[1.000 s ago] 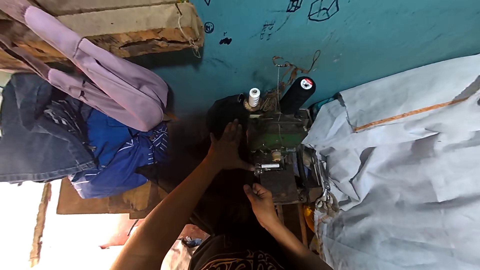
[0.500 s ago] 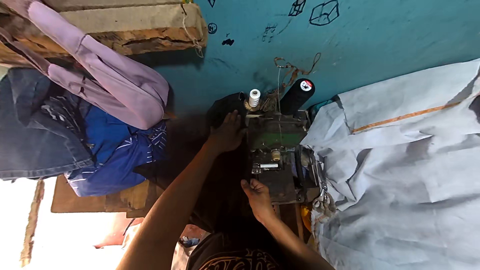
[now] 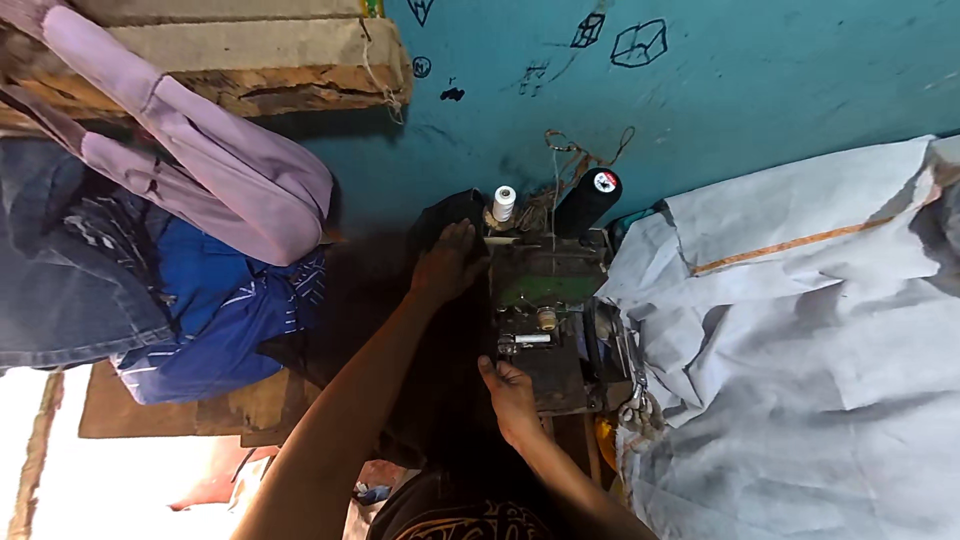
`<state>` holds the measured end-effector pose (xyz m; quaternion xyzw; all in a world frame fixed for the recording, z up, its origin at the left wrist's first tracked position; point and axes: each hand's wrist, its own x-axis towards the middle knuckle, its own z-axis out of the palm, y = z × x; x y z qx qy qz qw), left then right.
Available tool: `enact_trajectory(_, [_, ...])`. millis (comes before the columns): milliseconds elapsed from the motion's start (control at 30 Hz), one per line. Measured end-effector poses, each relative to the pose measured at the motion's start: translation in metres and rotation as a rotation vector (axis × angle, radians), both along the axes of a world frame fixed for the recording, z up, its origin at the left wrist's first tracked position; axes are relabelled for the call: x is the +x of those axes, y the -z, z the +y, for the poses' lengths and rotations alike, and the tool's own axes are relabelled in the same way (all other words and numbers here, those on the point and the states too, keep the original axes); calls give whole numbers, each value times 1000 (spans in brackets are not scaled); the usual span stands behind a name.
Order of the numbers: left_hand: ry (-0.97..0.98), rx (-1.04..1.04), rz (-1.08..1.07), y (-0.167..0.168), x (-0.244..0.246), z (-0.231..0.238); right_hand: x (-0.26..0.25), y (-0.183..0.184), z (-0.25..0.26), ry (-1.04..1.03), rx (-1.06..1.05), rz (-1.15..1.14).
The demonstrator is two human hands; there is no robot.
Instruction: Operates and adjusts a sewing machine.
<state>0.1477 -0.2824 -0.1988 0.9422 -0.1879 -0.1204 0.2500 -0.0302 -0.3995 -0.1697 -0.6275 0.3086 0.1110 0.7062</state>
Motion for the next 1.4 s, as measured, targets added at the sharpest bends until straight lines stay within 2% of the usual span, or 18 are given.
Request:
enact_trajectory(267, [-36, -22, -6, 1, 10, -1, 0, 0, 0, 12, -11, 26])
enact_trajectory(433, [-65, -64, 67, -8, 14, -2, 1, 1, -3, 22, -8, 15])
enact_trajectory(1033, [-179, -198, 34, -2, 28, 0, -3, 0, -4, 51, 32, 1])
enact_trajectory(1100, [-281, -265, -198, -26, 15, -2, -4, 1, -5, 51, 44, -13])
enact_trajectory(1133, [-320, -335, -432, -46, 8, -8, -3, 1, -5, 53, 51, -23])
enact_trajectory(1167, [-277, -421, -665, -72, 5, -17, -1, 1, -6, 54, 58, -32])
enact_trajectory(1200, [-138, -472, -804, -102, 5, -27, -1, 1, -6, 52, 60, -32])
enact_trajectory(1233, [56, -438, -836, -130, 7, -39, -3, 1, -6, 45, 54, -25])
enact_trajectory(1300, [402, -92, -635, -178, 21, -63, -3, 1, -6, 31, 35, -20])
enact_trajectory(1333, [501, 81, -520, -191, 32, -77, -3, 1, -6, 26, 30, -22])
enact_trajectory(1400, [560, 298, -383, -200, 48, -98, -3, 0, -7, 24, 37, -32])
